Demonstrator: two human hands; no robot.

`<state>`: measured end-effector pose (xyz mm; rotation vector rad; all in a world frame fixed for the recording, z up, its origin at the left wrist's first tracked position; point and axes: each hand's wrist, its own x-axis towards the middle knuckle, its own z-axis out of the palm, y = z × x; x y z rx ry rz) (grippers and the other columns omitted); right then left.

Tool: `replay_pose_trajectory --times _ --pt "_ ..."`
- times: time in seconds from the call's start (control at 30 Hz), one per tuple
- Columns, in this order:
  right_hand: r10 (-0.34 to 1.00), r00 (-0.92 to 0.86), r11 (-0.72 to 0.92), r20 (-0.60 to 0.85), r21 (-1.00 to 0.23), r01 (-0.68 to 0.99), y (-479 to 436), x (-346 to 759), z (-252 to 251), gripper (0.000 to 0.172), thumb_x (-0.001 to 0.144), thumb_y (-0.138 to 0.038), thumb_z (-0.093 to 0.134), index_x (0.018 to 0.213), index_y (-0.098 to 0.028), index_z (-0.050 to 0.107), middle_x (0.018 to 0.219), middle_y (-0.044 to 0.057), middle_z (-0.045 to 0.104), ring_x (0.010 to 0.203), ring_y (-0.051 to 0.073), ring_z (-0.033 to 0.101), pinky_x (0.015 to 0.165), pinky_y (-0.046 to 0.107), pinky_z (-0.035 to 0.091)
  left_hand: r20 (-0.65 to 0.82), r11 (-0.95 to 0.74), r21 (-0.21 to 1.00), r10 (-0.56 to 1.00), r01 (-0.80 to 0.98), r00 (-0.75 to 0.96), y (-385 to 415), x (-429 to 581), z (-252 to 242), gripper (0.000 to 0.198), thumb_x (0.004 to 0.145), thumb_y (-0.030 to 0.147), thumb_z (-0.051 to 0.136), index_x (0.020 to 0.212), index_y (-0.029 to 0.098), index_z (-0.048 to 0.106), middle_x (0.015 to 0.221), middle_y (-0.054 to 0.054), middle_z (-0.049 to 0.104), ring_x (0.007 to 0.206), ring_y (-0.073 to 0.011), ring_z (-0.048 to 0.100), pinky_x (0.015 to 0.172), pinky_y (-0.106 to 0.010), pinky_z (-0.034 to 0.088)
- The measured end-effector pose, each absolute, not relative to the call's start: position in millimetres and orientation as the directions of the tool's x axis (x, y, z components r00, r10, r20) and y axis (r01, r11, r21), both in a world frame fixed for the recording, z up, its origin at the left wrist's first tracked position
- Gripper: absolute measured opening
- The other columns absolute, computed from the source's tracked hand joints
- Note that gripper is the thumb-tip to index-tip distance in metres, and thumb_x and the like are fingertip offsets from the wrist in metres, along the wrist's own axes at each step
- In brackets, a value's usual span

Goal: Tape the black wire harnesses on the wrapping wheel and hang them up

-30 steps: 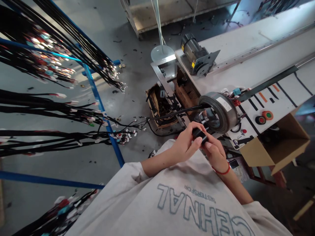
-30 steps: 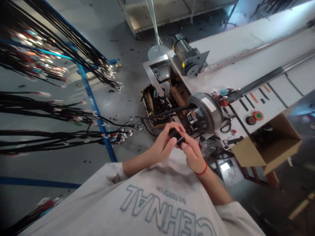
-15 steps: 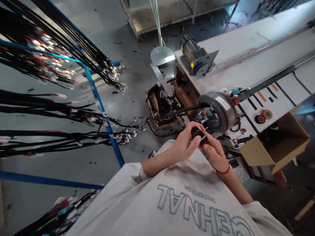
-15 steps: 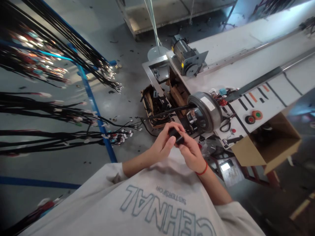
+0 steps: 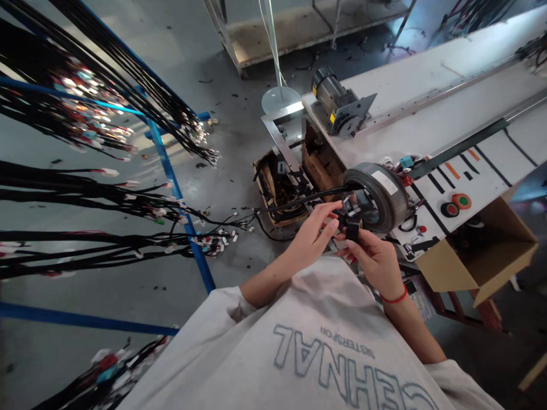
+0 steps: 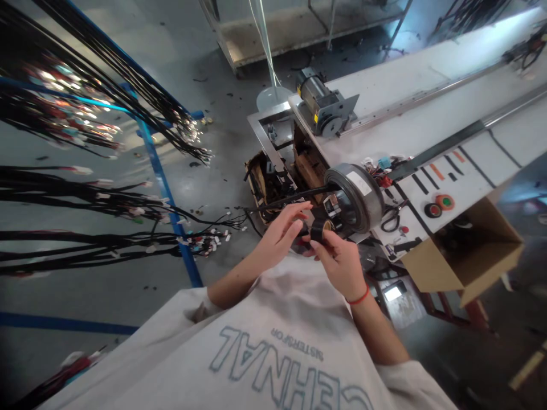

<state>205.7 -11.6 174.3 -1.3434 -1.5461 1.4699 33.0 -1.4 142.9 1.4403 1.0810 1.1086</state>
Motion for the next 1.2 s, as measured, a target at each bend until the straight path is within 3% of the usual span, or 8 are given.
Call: replay_pose_trajectory --times 0.1,0.3,0.43,0.6,0.73,0.87,1.03,1.2 --pt "0.948 -0.255 -0.086 -0.192 -0.923 0.374 -11.0 207.5 169.2 0.022 0.091 -0.040 0.059 0.099 -0.021 0.067 0.086 0.005 0.074 0.073 0.024 0.073 0.065 0.032 0.058 0.292 -0.342 0.890 0.936 0.301 0.199 -2.5 27.5 147.2 0.033 0.100 0.036 0.044 0.125 0.021 0.060 0.125 -0.011 0.061 0.117 -0.0217 0.057 0.102 -0.039 0.048" --pt "0.943 -0.251 -0.099 -0.220 -0.903 0.419 -10.1 204.1 158.5 0.019 0.091 -0.038 0.056 0.095 -0.021 0.064 0.080 0.003 0.072 0.073 0.023 0.072 0.062 0.030 0.056 0.400 -0.446 0.789 0.895 0.423 0.198 -6.1 31.8 142.3 0.019 0.097 0.029 0.052 0.108 0.022 0.066 0.109 -0.008 0.067 0.103 -0.0186 0.062 0.093 -0.036 0.052" --pt "0.911 -0.319 -0.129 -0.260 -0.917 0.377 -9.4 201.3 165.4 0.018 0.090 -0.038 0.055 0.091 -0.021 0.061 0.076 0.001 0.068 0.065 0.019 0.068 0.059 0.028 0.052 0.301 -0.349 0.884 0.934 0.310 0.194 -0.4 25.8 144.5 0.017 0.094 0.036 0.058 0.094 0.020 0.064 0.104 -0.008 0.066 0.102 -0.0190 0.061 0.094 -0.036 0.050" --pt "0.862 -0.464 -0.084 -0.205 -0.960 0.268 -1.4 203.5 185.5 0.021 0.089 -0.040 0.056 0.082 -0.020 0.057 0.063 -0.003 0.050 0.054 0.012 0.045 0.053 0.024 0.038 0.094 -0.071 0.995 0.893 -0.069 0.440 12.5 11.1 149.6 0.040 0.092 0.056 0.053 0.109 0.020 0.057 0.113 -0.011 0.060 0.103 -0.0210 0.060 0.086 -0.034 0.052" --pt "0.850 -0.497 -0.074 -0.174 -0.974 0.214 6.3 205.6 191.1 0.025 0.088 -0.039 0.051 0.072 -0.020 0.052 0.063 -0.002 0.046 0.058 0.013 0.039 0.056 0.026 0.035 0.070 -0.018 0.994 0.872 -0.111 0.485 12.6 11.2 155.6 0.045 0.091 0.063 0.050 0.101 0.019 0.054 0.107 -0.009 0.057 0.098 -0.0191 0.057 0.081 -0.031 0.050" --pt "0.842 -0.507 -0.080 -0.183 -0.973 0.218 6.7 203.8 190.6 0.018 0.085 -0.035 0.048 0.075 -0.021 0.054 0.066 -0.002 0.046 0.061 0.014 0.039 0.059 0.028 0.036 0.127 -0.063 0.987 0.861 -0.145 0.492 7.7 15.9 159.9 0.044 0.094 0.063 0.041 0.098 0.020 0.050 0.111 -0.010 0.054 0.098 -0.0188 0.056 0.084 -0.033 0.050" --pt "0.851 -0.488 -0.071 -0.193 -0.964 0.256 4.2 202.4 188.4 0.017 0.082 -0.030 0.045 0.069 -0.021 0.051 0.064 0.000 0.047 0.061 0.015 0.040 0.059 0.029 0.037 0.145 -0.109 0.989 0.855 -0.101 0.499 6.0 16.6 161.5 0.042 0.097 0.061 0.033 0.097 0.021 0.048 0.117 -0.011 0.052 0.099 -0.0190 0.057 0.089 -0.036 0.050" --pt "0.849 -0.507 -0.036 -0.149 -0.974 0.226 4.5 202.9 187.7 0.025 0.086 -0.036 0.047 0.068 -0.020 0.050 0.062 -0.001 0.047 0.057 0.014 0.040 0.057 0.028 0.038 0.145 -0.136 0.989 0.848 -0.055 0.510 7.6 14.0 163.9 0.043 0.097 0.061 0.033 0.094 0.021 0.049 0.116 -0.011 0.055 0.104 -0.0209 0.055 0.094 -0.038 0.048"
